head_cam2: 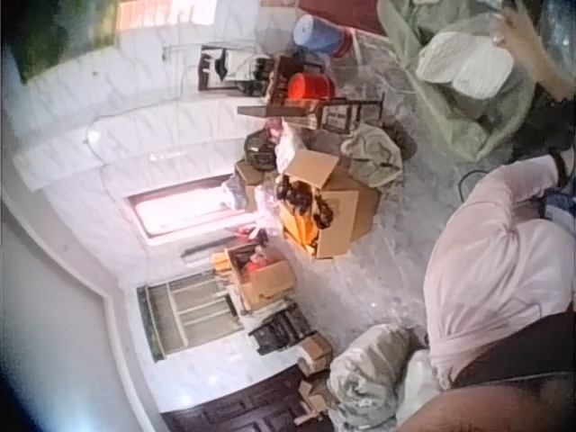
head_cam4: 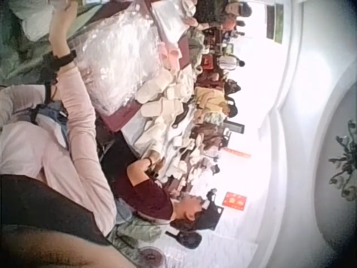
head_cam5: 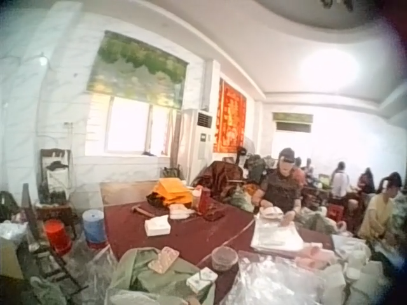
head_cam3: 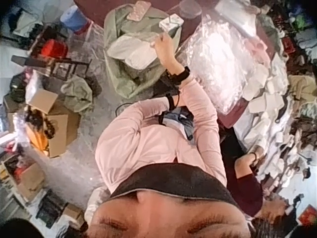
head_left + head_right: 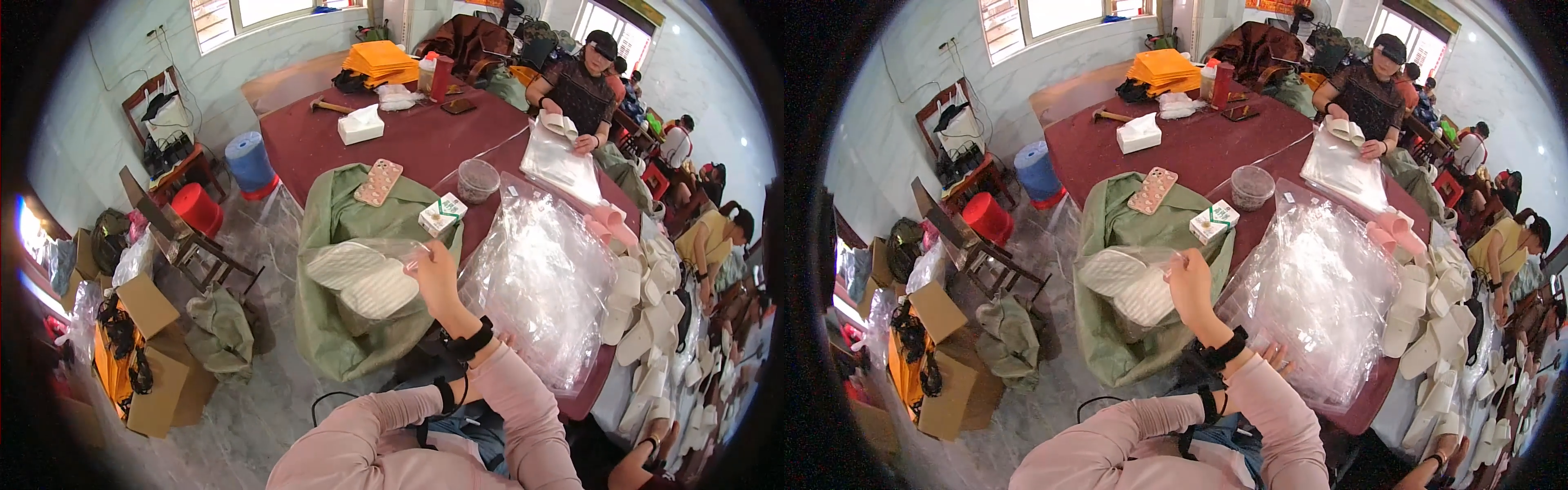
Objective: Placing white sandals into individual plastic bags and kemudian into a larger collection bag.
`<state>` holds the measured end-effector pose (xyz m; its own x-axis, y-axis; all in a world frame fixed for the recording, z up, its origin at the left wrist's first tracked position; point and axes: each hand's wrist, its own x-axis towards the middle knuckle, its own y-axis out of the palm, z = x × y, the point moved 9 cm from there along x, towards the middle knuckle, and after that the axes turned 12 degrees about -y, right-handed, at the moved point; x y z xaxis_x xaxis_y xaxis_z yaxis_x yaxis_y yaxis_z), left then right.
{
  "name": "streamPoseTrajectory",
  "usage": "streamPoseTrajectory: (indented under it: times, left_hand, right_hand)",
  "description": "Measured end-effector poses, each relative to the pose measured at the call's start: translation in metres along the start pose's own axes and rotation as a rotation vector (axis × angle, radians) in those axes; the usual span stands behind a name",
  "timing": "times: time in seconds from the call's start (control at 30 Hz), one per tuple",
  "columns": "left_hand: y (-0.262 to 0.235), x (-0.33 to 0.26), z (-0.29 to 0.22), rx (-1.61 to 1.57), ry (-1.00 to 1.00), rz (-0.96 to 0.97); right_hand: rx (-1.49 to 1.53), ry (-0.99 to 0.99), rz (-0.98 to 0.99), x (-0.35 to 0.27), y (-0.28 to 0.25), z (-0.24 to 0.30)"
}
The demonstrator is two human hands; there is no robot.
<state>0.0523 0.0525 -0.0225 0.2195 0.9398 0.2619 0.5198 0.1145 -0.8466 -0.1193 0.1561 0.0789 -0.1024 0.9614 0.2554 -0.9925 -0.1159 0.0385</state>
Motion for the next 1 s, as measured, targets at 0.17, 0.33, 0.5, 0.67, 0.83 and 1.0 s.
streamPoseTrajectory:
  times: [0.17,0.33,0.5,0.67,0.83,1.0]
  left_hand:
    - [0.006,0.006,0.006,0.016,-0.017,-0.020]
    - [0.013,-0.027,0.009,0.010,0.169,0.063]
    - [0.007,-0.016,-0.004,0.128,0.189,0.187]
    - [-0.032,-0.015,-0.022,0.002,0.403,0.068]
    - [-0.030,0.003,-0.021,-0.062,0.367,0.242]
    - [-0.029,0.019,-0.015,0.164,0.463,0.313]
  right_hand:
    - [-0.452,-0.085,0.063,0.004,-0.014,-0.048]
    - [-0.415,-0.114,0.038,-0.004,0.034,-0.045]
    - [-0.575,-0.259,0.301,-0.017,0.030,-0.034]
    - [-0.886,-0.376,0.510,-0.034,-0.037,0.025]
    - [-1.392,-0.180,0.297,-0.090,-0.191,0.032]
    - [-1.491,-0.032,0.209,-0.153,-0.295,0.020]
